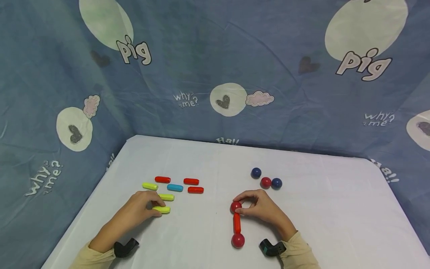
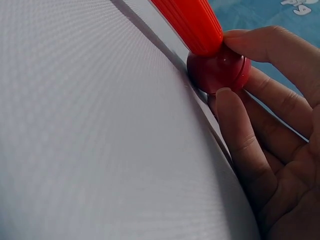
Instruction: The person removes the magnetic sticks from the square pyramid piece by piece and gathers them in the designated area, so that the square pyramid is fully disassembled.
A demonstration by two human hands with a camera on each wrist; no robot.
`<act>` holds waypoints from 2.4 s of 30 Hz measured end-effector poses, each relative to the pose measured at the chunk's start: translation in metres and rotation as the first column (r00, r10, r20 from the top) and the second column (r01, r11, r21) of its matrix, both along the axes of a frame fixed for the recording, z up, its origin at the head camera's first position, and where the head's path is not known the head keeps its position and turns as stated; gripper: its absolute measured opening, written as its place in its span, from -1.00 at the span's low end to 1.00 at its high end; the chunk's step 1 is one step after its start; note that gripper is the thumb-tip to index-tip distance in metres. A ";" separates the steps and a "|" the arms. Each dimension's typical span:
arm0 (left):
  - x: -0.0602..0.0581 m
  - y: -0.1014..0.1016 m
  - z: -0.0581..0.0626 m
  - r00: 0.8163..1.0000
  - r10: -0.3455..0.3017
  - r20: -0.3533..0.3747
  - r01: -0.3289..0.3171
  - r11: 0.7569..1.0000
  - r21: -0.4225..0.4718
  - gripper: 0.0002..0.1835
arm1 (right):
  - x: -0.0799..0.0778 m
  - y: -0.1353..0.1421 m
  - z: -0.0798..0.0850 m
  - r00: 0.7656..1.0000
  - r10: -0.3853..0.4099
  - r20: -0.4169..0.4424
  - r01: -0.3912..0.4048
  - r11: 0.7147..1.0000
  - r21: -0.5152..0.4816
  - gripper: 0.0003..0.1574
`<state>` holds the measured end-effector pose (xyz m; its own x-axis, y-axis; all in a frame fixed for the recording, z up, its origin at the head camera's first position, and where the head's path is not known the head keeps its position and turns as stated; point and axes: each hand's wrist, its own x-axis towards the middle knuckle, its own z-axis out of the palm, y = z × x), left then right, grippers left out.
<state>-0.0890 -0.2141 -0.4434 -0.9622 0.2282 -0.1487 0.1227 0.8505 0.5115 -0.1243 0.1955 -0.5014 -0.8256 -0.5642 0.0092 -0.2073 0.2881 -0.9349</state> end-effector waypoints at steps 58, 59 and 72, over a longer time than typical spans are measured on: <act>-0.003 0.145 -0.016 0.939 -0.295 0.179 0.224 0.916 0.333 -0.70 | 0.003 -0.009 -0.004 0.981 -0.074 -0.182 0.071 0.997 -0.021 -0.67; -0.003 0.148 -0.018 0.936 -0.298 0.187 0.223 0.913 0.341 -0.71 | 0.003 -0.009 -0.004 0.980 -0.076 -0.186 0.073 0.997 -0.023 -0.67; -0.008 0.159 -0.027 0.918 -0.291 0.268 0.155 0.888 0.432 -0.82 | 0.003 -0.004 0.000 0.997 -0.038 -0.066 0.040 0.999 0.024 -0.59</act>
